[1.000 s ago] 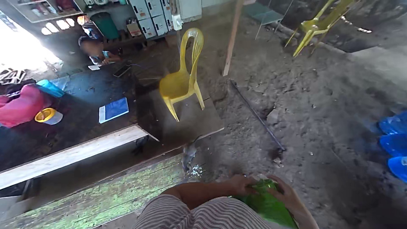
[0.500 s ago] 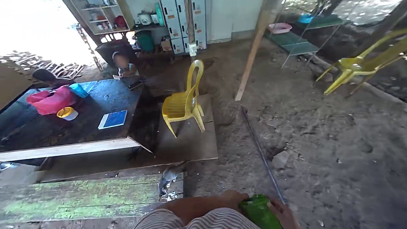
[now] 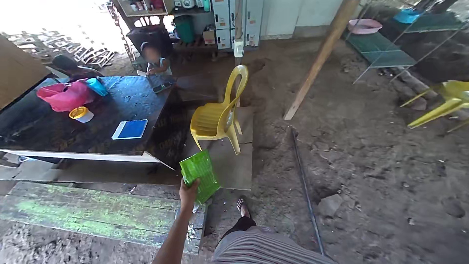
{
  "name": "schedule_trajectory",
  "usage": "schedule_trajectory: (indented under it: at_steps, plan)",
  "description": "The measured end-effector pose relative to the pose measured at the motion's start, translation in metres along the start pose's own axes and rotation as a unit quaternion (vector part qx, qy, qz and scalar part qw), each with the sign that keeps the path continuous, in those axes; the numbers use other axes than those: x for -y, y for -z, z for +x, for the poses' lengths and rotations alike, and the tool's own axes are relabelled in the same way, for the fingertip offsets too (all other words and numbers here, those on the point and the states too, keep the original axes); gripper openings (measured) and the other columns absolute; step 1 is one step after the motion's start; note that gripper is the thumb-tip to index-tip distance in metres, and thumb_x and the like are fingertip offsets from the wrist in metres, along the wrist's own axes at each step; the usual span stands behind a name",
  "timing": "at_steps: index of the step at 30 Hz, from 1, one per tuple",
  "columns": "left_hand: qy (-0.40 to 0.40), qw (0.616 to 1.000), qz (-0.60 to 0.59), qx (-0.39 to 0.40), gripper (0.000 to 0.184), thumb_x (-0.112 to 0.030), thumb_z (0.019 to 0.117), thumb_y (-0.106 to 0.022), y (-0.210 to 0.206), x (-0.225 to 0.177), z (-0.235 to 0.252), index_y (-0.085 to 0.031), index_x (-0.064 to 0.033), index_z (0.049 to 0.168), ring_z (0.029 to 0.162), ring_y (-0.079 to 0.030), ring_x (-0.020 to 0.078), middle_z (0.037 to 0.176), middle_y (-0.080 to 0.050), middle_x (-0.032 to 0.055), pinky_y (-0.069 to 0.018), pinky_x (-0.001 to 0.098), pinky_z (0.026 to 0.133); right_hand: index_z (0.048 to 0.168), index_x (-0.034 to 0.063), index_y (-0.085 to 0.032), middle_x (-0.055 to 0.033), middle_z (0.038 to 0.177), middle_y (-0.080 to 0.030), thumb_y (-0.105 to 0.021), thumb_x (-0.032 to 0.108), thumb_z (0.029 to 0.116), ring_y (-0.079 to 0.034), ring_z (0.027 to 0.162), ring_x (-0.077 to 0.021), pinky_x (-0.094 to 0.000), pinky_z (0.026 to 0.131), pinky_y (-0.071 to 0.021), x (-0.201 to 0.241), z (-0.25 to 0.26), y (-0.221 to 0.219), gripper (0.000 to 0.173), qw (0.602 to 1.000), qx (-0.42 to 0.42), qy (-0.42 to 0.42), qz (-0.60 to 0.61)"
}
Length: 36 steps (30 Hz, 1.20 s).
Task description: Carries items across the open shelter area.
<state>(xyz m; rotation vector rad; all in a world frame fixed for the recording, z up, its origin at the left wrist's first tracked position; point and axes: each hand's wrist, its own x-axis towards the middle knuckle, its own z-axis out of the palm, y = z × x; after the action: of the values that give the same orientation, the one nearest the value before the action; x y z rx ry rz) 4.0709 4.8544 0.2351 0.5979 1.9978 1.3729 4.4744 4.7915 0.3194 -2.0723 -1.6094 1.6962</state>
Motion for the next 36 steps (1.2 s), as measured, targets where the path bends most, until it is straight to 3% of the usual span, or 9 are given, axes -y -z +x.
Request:
schedule_trajectory:
  at_steps: [2, 4, 6, 8, 13, 19, 27, 33, 36]
  plan:
    - [0.001, 0.998, -0.044, -0.037, 0.063, -0.005, 0.0928, -0.072, -0.007, 0.0, 0.037, -0.042, 0.0042, 0.148, 0.114, -0.065, 0.0253, 0.13, -0.062, 0.025, -0.0533, 0.0421, 0.099, 0.131, -0.0108, -0.062, -0.0159, 0.13, -0.069, -0.047, 0.002, 0.1054, -0.065, 0.122, -0.0124, -0.025, 0.11, -0.0452, -0.048, 0.077, 0.014, 0.033, 0.966, 0.061, 0.234, 0.091]
    - [0.001, 0.996, -0.072, -0.061, 0.06, -0.006, 0.0937, -0.071, -0.023, -0.003, 0.071, -0.043, 0.0046, 0.146, 0.113, -0.066, 0.0256, 0.129, -0.062, 0.0254, -0.0537, 0.0422, 0.098, 0.138, -0.0083, -0.054, -0.0113, 0.133, -0.066, -0.044, 0.011, 0.1041, -0.061, 0.121, -0.0057, -0.0177, 0.101, -0.0467, -0.08, 0.191, 0.027, 0.041, 0.83, 0.251, 0.469, 0.168]
    - [0.019, 0.991, -0.11, -0.077, 0.057, -0.009, 0.0971, -0.068, -0.043, -0.013, 0.099, -0.042, 0.0045, 0.146, 0.111, -0.065, 0.0249, 0.13, -0.061, 0.0252, -0.0544, 0.0414, 0.096, 0.133, 0.0049, -0.064, 0.0007, 0.124, -0.072, -0.053, 0.011, 0.0947, -0.065, 0.111, -0.0009, -0.0206, 0.099, -0.051, -0.005, 0.181, 0.063, 0.041, 0.884, 0.297, 0.292, 0.211]
    - [0.044, 0.986, -0.139, -0.082, 0.057, -0.013, 0.0993, -0.066, -0.059, -0.032, 0.123, -0.041, 0.0031, 0.147, 0.112, -0.065, 0.0252, 0.131, -0.06, 0.0248, -0.0546, 0.0419, 0.096, 0.13, -0.0004, -0.064, -0.0077, 0.122, -0.071, -0.052, 0.003, 0.0956, -0.067, 0.111, -0.0107, -0.0316, 0.103, -0.0521, 0.08, 0.162, 0.096, 0.037, 0.958, 0.215, 0.133, 0.136]
    - [0.009, 0.991, -0.123, -0.05, 0.064, -0.004, 0.0944, -0.07, -0.065, -0.065, 0.165, -0.038, 0.0045, 0.15, 0.111, -0.066, 0.0222, 0.131, -0.061, 0.0243, -0.0555, 0.0373, 0.096, 0.119, -0.0104, -0.064, -0.019, 0.114, -0.071, -0.052, 0.003, 0.1013, -0.07, 0.1, -0.0202, -0.0358, 0.09, -0.0576, 0.147, 0.213, 0.126, 0.026, 0.977, 0.0, 0.191, 0.096]
    - [-0.003, 0.985, -0.152, -0.078, 0.064, -0.001, 0.0935, -0.068, -0.073, -0.075, 0.197, -0.036, 0.0084, 0.148, 0.103, -0.068, 0.0133, 0.125, -0.063, 0.0216, -0.057, 0.0287, 0.091, 0.114, -0.0113, -0.065, -0.0143, 0.107, -0.073, -0.054, 0.006, 0.0973, -0.071, 0.095, -0.0119, -0.029, 0.088, -0.0588, 0.224, 0.273, 0.174, 0.027, 0.958, -0.04, 0.281, 0.051]
    - [0.092, 0.985, -0.075, -0.126, 0.056, -0.007, 0.0932, -0.072, -0.114, -0.074, 0.239, -0.046, 0.0081, 0.141, 0.111, -0.067, 0.026, 0.124, -0.064, 0.0257, -0.0542, 0.0416, 0.098, 0.114, -0.0151, -0.064, -0.0134, 0.108, -0.073, -0.059, 0.011, 0.0928, -0.069, 0.096, -0.002, -0.018, 0.088, -0.056, 0.337, 0.367, 0.219, 0.034, 0.907, -0.062, 0.416, 0.031]
    - [0.162, 0.981, 0.091, -0.054, 0.062, -0.017, 0.0915, -0.076, -0.127, -0.125, 0.256, -0.048, 0.0076, 0.141, 0.115, -0.066, 0.0379, 0.122, -0.066, 0.0287, -0.0504, 0.0548, 0.103, 0.158, -0.0082, -0.025, -0.0329, 0.156, -0.038, -0.073, 0.017, 0.0867, -0.061, 0.125, -0.0387, -0.0448, 0.094, -0.0583, 0.449, 0.392, 0.213, 0.09, 0.946, 0.026, 0.323, 0.03]
    - [0.194, 0.971, 0.079, -0.111, 0.059, -0.018, 0.0937, -0.075, -0.133, -0.135, 0.255, -0.05, 0.0081, 0.14, 0.118, -0.064, 0.0398, 0.124, -0.065, 0.03, -0.0483, 0.0559, 0.105, 0.158, -0.0104, -0.023, -0.0355, 0.156, -0.038, -0.081, 0.019, 0.0883, -0.054, 0.134, -0.0447, -0.0508, 0.108, -0.0498, 0.485, 0.407, 0.201, 0.096, 0.957, 0.05, 0.262, -0.117]
